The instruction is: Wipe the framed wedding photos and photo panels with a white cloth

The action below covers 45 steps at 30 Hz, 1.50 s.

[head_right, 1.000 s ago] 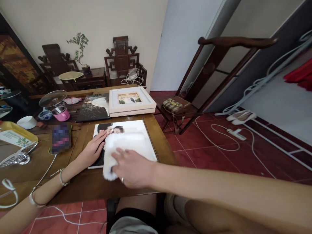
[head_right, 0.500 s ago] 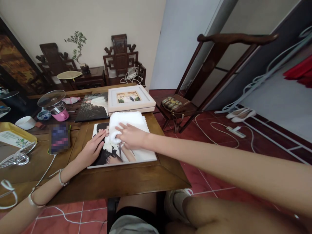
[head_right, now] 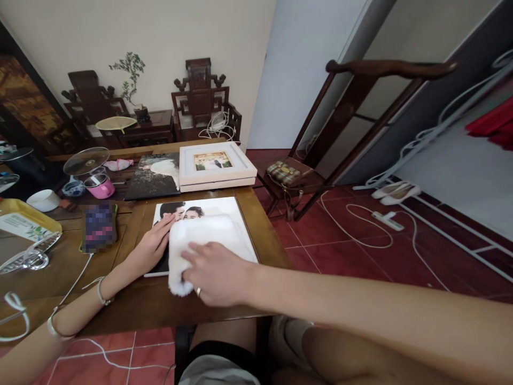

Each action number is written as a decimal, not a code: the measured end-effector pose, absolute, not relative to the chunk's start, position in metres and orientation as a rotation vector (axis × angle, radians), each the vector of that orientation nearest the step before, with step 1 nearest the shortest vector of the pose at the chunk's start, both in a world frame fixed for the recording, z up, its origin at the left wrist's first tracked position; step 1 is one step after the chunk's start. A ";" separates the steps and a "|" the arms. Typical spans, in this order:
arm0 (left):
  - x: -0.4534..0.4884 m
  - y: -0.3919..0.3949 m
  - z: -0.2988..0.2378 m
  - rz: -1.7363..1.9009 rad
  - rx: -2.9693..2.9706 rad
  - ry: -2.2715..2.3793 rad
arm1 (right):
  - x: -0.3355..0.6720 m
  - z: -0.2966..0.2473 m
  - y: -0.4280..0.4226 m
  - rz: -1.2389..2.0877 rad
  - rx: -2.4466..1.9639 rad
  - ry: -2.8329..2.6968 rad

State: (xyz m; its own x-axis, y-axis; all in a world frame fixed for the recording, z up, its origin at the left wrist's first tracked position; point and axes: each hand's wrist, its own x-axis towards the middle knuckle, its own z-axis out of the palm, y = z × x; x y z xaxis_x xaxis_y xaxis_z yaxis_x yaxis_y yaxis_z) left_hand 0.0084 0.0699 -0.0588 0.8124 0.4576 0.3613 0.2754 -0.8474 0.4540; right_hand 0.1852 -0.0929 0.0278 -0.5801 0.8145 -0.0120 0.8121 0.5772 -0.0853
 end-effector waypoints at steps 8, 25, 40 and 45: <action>0.009 0.069 -0.060 0.668 2.607 0.583 | 0.233 0.009 -0.026 0.034 -1.515 -2.679; 0.007 0.067 -0.057 0.613 2.619 0.610 | 0.183 0.041 -0.085 0.255 -1.620 -2.813; 0.008 0.067 -0.060 0.646 2.578 0.611 | 0.220 0.027 -0.034 0.218 -1.781 -2.582; 0.012 0.063 -0.046 0.727 2.442 0.668 | 0.220 0.018 -0.010 0.117 -1.766 -2.602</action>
State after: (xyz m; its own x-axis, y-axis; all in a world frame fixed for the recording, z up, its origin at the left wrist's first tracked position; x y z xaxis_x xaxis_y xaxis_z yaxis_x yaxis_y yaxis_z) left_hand 0.0117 0.0632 -0.0461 0.7367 0.5746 0.3565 0.3061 -0.7535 0.5819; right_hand 0.2196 -0.0103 0.0181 -0.3701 0.9279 -0.0460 0.9282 0.3673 -0.0587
